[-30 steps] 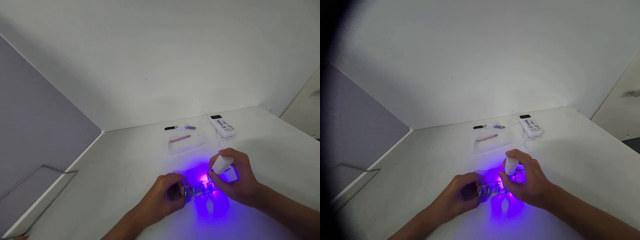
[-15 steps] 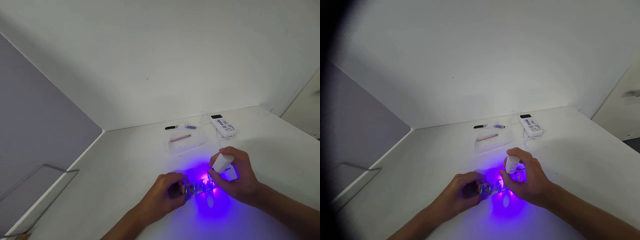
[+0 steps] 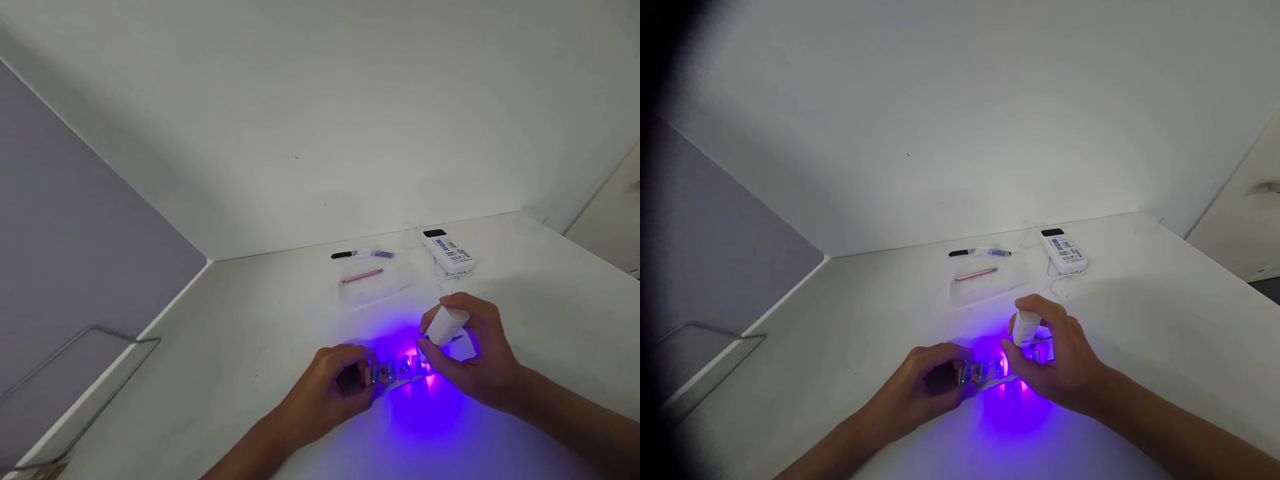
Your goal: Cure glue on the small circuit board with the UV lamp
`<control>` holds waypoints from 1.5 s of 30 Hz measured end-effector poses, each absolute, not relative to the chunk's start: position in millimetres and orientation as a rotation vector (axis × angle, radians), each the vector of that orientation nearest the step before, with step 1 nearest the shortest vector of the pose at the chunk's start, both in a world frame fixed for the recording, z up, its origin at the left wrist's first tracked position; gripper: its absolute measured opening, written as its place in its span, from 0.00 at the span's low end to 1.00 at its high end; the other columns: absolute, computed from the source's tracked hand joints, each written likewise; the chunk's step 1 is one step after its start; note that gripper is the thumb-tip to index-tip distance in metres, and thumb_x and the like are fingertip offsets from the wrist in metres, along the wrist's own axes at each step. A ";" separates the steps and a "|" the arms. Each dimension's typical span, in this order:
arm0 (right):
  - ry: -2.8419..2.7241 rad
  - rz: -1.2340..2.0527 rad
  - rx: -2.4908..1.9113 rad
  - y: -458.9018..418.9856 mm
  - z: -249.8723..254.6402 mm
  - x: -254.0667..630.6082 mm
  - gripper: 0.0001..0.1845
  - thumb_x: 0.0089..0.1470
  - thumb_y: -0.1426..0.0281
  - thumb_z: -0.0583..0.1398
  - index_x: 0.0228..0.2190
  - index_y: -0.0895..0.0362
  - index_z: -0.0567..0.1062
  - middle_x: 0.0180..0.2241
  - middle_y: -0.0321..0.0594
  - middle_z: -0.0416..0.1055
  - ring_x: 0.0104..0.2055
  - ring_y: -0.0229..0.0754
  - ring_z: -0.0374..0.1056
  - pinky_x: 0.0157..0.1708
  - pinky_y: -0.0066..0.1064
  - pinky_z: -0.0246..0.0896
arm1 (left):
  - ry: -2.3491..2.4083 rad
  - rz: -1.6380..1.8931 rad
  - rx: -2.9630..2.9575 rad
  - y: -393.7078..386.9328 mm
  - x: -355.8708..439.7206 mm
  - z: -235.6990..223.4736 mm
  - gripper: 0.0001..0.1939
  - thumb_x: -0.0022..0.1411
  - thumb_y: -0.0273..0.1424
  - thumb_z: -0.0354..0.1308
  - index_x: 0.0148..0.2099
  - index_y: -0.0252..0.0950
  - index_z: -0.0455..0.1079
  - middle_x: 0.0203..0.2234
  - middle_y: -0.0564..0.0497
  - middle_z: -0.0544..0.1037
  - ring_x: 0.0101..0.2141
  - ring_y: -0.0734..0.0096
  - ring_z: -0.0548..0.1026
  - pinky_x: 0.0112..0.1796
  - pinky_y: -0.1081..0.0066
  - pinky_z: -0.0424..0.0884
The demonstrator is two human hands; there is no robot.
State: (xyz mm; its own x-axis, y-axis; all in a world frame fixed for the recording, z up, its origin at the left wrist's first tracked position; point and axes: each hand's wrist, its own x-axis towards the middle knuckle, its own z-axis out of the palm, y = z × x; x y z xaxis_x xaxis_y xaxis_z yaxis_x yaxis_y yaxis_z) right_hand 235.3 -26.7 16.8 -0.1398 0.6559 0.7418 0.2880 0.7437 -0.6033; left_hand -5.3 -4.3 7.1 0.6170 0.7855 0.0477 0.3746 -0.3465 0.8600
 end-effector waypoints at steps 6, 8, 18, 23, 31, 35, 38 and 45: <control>-1.742 0.384 -0.741 -26.7 15.9 236.7 0.33 0.57 0.83 0.62 0.58 0.48 0.60 0.35 0.35 0.73 0.28 0.39 0.74 0.26 0.31 0.73 | 0.908 0.574 1.963 -3.0 -3.2 11.2 0.06 0.60 0.30 0.60 0.31 0.35 0.68 0.23 0.55 0.68 0.24 0.75 0.63 0.26 0.76 0.60; -1.736 0.385 -0.735 -26.4 15.4 237.2 0.33 0.57 0.83 0.63 0.58 0.48 0.60 0.35 0.35 0.73 0.28 0.39 0.74 0.26 0.31 0.73 | 0.908 0.555 1.957 -2.9 -2.4 13.3 0.08 0.62 0.31 0.60 0.30 0.35 0.67 0.22 0.56 0.67 0.23 0.76 0.62 0.25 0.76 0.59; -1.724 0.364 -0.739 -25.7 16.3 235.7 0.33 0.57 0.82 0.62 0.58 0.48 0.60 0.34 0.34 0.73 0.27 0.38 0.73 0.25 0.31 0.73 | 0.921 0.587 1.972 -4.0 -4.5 7.8 0.04 0.60 0.30 0.58 0.34 0.34 0.71 0.24 0.54 0.69 0.24 0.74 0.63 0.26 0.75 0.60; -1.730 0.357 -0.750 -27.7 16.8 236.0 0.32 0.57 0.83 0.62 0.57 0.48 0.61 0.34 0.35 0.73 0.27 0.39 0.73 0.25 0.31 0.73 | 0.916 0.578 1.964 -3.9 -4.5 8.7 0.05 0.60 0.29 0.59 0.32 0.34 0.69 0.23 0.54 0.69 0.24 0.75 0.63 0.26 0.76 0.60; -1.728 0.363 -0.733 -26.1 15.8 237.9 0.34 0.56 0.83 0.63 0.58 0.48 0.61 0.35 0.36 0.74 0.29 0.40 0.74 0.27 0.32 0.73 | 0.909 0.565 1.971 -3.7 -2.1 13.4 0.09 0.62 0.30 0.60 0.30 0.35 0.67 0.22 0.56 0.67 0.24 0.76 0.61 0.25 0.76 0.58; -1.720 0.374 -0.735 -27.1 16.4 237.7 0.33 0.56 0.84 0.62 0.58 0.49 0.61 0.35 0.35 0.73 0.29 0.40 0.74 0.26 0.31 0.73 | 0.907 0.576 1.985 -4.4 -3.3 11.2 0.04 0.59 0.28 0.59 0.31 0.35 0.69 0.24 0.54 0.71 0.25 0.74 0.65 0.27 0.76 0.60; -1.720 0.379 -0.731 -28.2 17.1 237.8 0.34 0.56 0.84 0.62 0.58 0.49 0.61 0.35 0.35 0.73 0.28 0.39 0.74 0.26 0.31 0.73 | 0.910 0.590 1.997 -3.8 -3.1 10.5 0.02 0.57 0.27 0.59 0.33 0.34 0.72 0.25 0.53 0.72 0.26 0.73 0.66 0.27 0.76 0.61; -1.725 0.368 -0.738 -26.7 17.5 238.0 0.33 0.57 0.84 0.62 0.58 0.49 0.61 0.34 0.35 0.74 0.28 0.40 0.74 0.25 0.31 0.73 | 0.918 0.597 1.971 -3.9 -2.0 9.9 0.04 0.59 0.29 0.60 0.35 0.33 0.75 0.25 0.52 0.73 0.26 0.73 0.67 0.27 0.76 0.63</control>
State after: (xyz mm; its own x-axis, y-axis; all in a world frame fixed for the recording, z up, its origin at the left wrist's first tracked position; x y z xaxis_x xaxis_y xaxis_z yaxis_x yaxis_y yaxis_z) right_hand 238.0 -26.7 17.5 -0.1357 0.6465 0.7507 0.2834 0.7514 -0.5958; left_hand -2.0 -3.9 9.9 0.6151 0.7860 0.0624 0.3750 -0.3613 0.8537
